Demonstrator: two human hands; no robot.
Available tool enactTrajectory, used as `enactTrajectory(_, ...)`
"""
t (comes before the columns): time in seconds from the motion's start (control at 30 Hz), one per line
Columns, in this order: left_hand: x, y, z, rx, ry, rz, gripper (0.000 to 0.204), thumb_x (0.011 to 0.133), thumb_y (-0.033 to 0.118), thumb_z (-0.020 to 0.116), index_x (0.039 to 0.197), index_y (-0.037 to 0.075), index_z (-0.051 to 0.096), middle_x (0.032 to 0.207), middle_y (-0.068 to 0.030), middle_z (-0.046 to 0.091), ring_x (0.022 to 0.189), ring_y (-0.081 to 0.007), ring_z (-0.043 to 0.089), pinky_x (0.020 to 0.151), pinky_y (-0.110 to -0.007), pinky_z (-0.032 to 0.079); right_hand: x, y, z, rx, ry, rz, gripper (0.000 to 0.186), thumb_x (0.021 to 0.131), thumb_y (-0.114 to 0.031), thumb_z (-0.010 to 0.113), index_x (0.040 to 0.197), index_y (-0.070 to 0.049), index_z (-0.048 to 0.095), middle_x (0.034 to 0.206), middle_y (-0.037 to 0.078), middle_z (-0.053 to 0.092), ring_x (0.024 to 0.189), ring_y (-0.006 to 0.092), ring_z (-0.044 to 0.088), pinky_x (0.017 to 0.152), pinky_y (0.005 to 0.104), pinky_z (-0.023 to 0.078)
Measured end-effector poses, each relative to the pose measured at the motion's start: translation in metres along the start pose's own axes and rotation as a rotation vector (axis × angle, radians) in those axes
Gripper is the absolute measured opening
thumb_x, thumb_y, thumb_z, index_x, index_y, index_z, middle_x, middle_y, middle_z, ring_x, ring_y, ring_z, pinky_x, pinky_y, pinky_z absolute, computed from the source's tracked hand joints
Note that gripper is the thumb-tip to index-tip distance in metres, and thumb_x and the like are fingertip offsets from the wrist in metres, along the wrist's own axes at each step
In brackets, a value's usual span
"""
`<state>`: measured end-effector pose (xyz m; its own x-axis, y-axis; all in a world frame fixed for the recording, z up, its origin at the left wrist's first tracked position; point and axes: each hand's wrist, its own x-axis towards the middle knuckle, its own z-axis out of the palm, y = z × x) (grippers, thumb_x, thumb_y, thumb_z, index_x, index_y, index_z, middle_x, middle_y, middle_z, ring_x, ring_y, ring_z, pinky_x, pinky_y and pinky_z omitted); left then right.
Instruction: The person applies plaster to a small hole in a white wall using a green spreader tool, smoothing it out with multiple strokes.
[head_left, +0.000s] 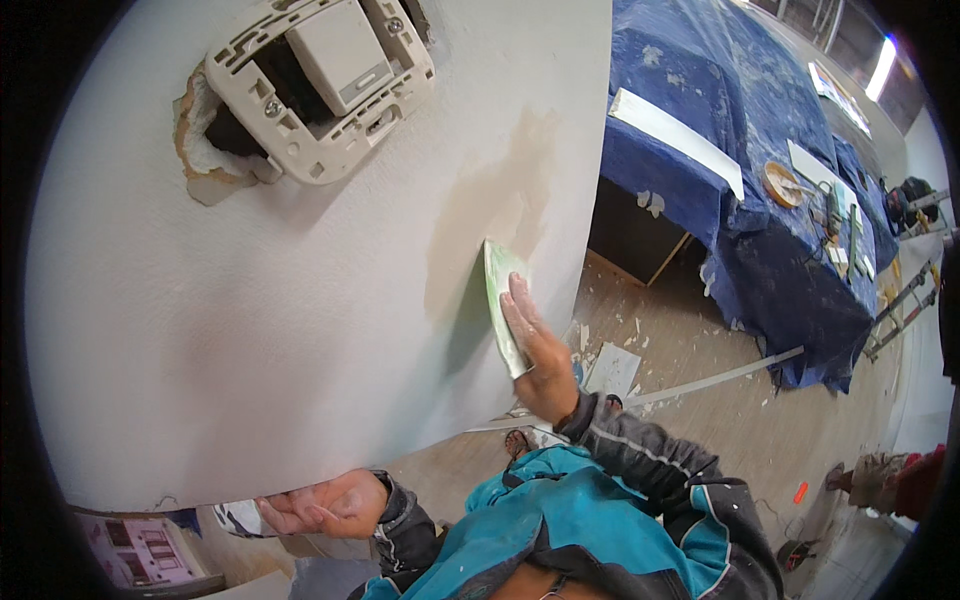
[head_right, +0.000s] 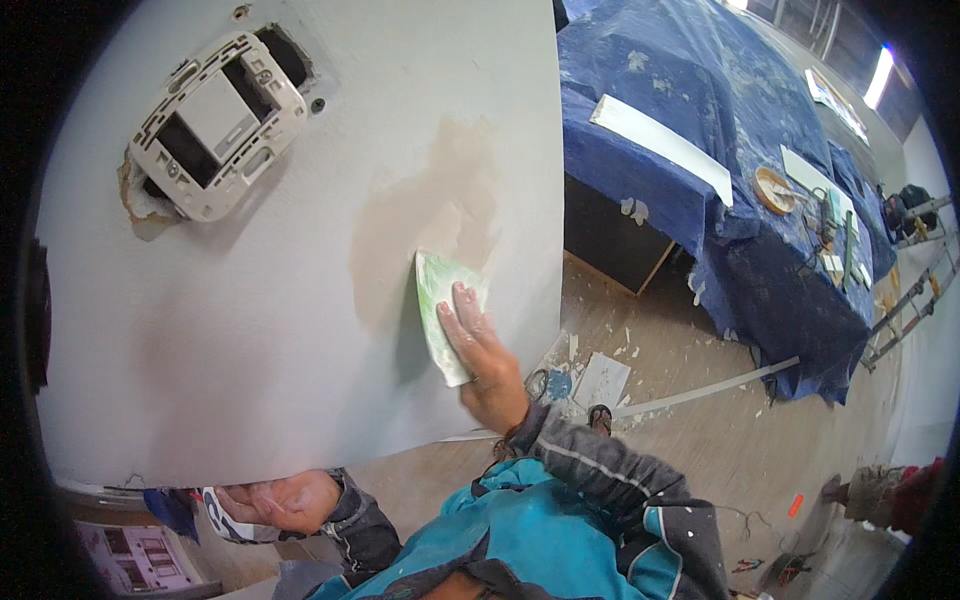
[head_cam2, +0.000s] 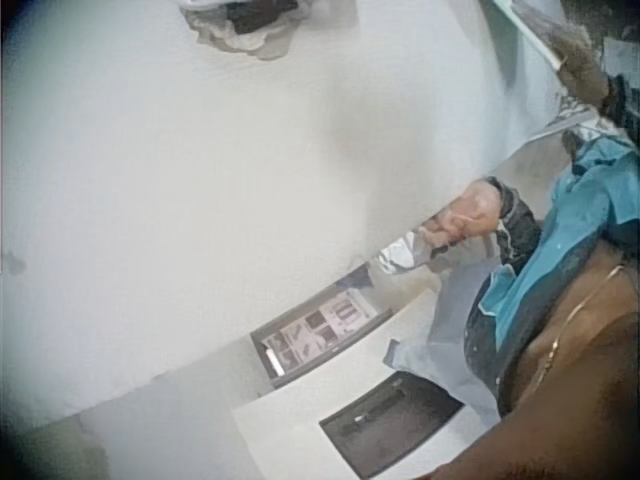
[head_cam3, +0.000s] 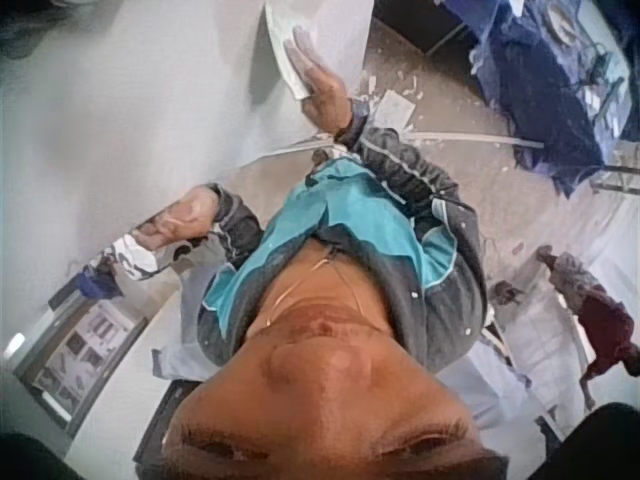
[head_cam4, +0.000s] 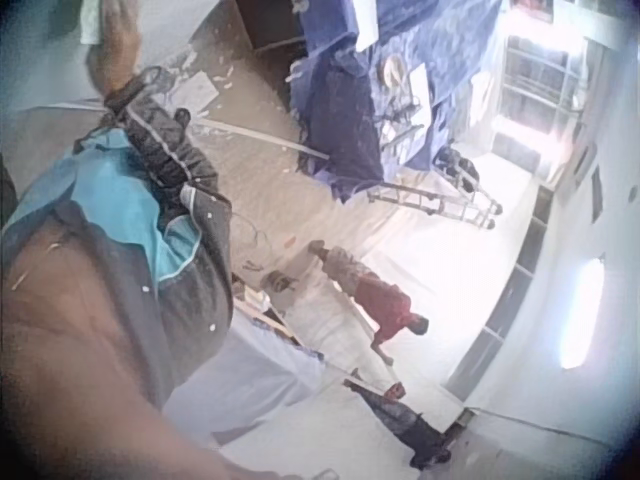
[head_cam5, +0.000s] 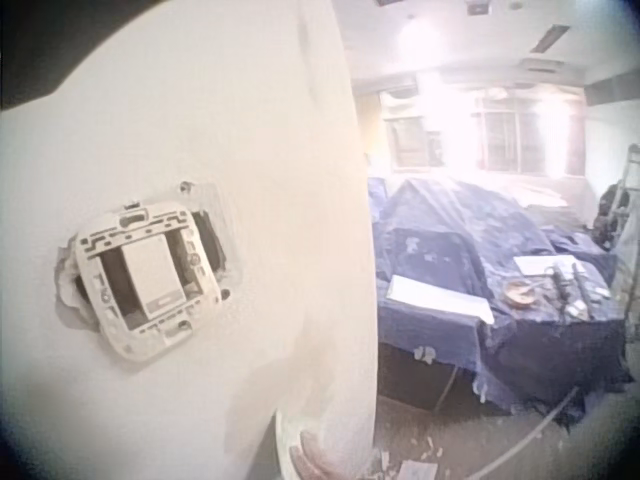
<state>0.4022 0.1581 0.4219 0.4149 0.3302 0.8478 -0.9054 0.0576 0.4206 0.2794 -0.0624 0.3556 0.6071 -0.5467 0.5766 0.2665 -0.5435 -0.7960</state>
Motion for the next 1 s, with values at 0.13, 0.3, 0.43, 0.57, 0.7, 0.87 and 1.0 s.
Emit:
enactTrajectory(0.13,-0.001,-0.014,-0.012,-0.009,-0.032,0.065,0.059,0.095,0.031,0.044,0.142,-0.004,0.034,0.146,-0.0286,0.035,0.135,-0.0435,0.042,0.107,-0.057,0.045,0.010,-0.075,0.009,0.076,0.060,0.215,0.081,0.075,0.015,0.052,0.153,0.002,0.031,0.157,0.026,0.034,0.146,0.0405,0.034,0.119,0.0420,0.031)
enactTrajectory(0.3,0.006,-0.016,-0.017,-0.078,-0.047,0.071,0.059,0.094,0.030,0.041,0.142,-0.004,0.033,0.139,-0.0319,0.042,0.133,-0.0449,0.044,0.105,-0.057,0.048,0.001,-0.086,-0.046,0.785,0.149,0.591,0.063,0.087,0.010,0.048,0.148,0.004,0.037,0.145,0.019,0.050,0.133,0.0360,0.050,0.113,0.0407,0.038)
enactTrajectory(0.43,0.000,-0.008,-0.010,-0.113,-0.010,0.045,0.056,0.095,0.029,0.038,0.141,-0.004,0.035,0.135,-0.0321,0.046,0.132,-0.0445,0.046,0.102,-0.057,0.050,-0.008,-0.070,-0.056,0.824,0.344,0.469,0.060,0.090,0.011,0.047,0.149,0.003,0.036,0.138,0.019,0.055,0.129,0.0325,0.054,0.109,0.0415,0.041)
enactTrajectory(0.57,0.001,-0.005,-0.019,0.136,-0.040,0.072,0.056,0.096,0.030,0.036,0.140,-0.005,0.035,0.137,-0.0311,0.043,0.133,-0.0421,0.044,0.107,-0.056,0.045,0.002,-0.032,0.003,-0.195,0.310,-0.045,0.073,0.079,0.011,0.055,0.149,-0.001,0.036,0.149,0.027,0.041,0.140,0.0402,0.040,0.114,0.0533,0.032)
enactTrajectory(0.7,-0.003,0.001,-0.007,0.231,-0.026,0.057,0.061,0.094,0.027,0.041,0.141,-0.009,0.033,0.143,-0.0319,0.041,0.133,-0.0415,0.046,0.109,-0.051,0.043,0.002,0.013,0.058,-0.360,0.061,-0.306,0.088,0.070,0.008,0.061,0.152,-0.011,0.035,0.162,0.030,0.018,0.150,0.0515,0.016,0.114,0.0729,0.012)
enactTrajectory(0.87,0.003,0.000,-0.001,0.067,0.064,0.063,0.062,0.091,0.026,0.045,0.139,-0.011,0.036,0.141,-0.0317,0.044,0.131,-0.0416,0.048,0.110,-0.049,0.042,-0.052,0.036,0.006,-0.368,-0.260,-0.284,0.078,0.078,0.003,0.063,0.150,-0.016,0.042,0.164,0.023,0.022,0.151,0.0456,0.019,0.117,0.0685,0.012)
enactTrajectory(1.0,0.004,-0.001,0.003,0.068,0.078,0.103,0.060,0.090,0.026,0.047,0.137,-0.011,0.038,0.138,-0.0311,0.046,0.130,-0.0423,0.048,0.109,-0.053,0.042,0.005,0.035,-0.064,-0.265,-0.137,-0.329,0.077,0.082,-0.004,0.070,0.152,-0.021,0.043,0.165,0.018,0.024,0.153,0.0399,0.019,0.120,0.0633,0.010)
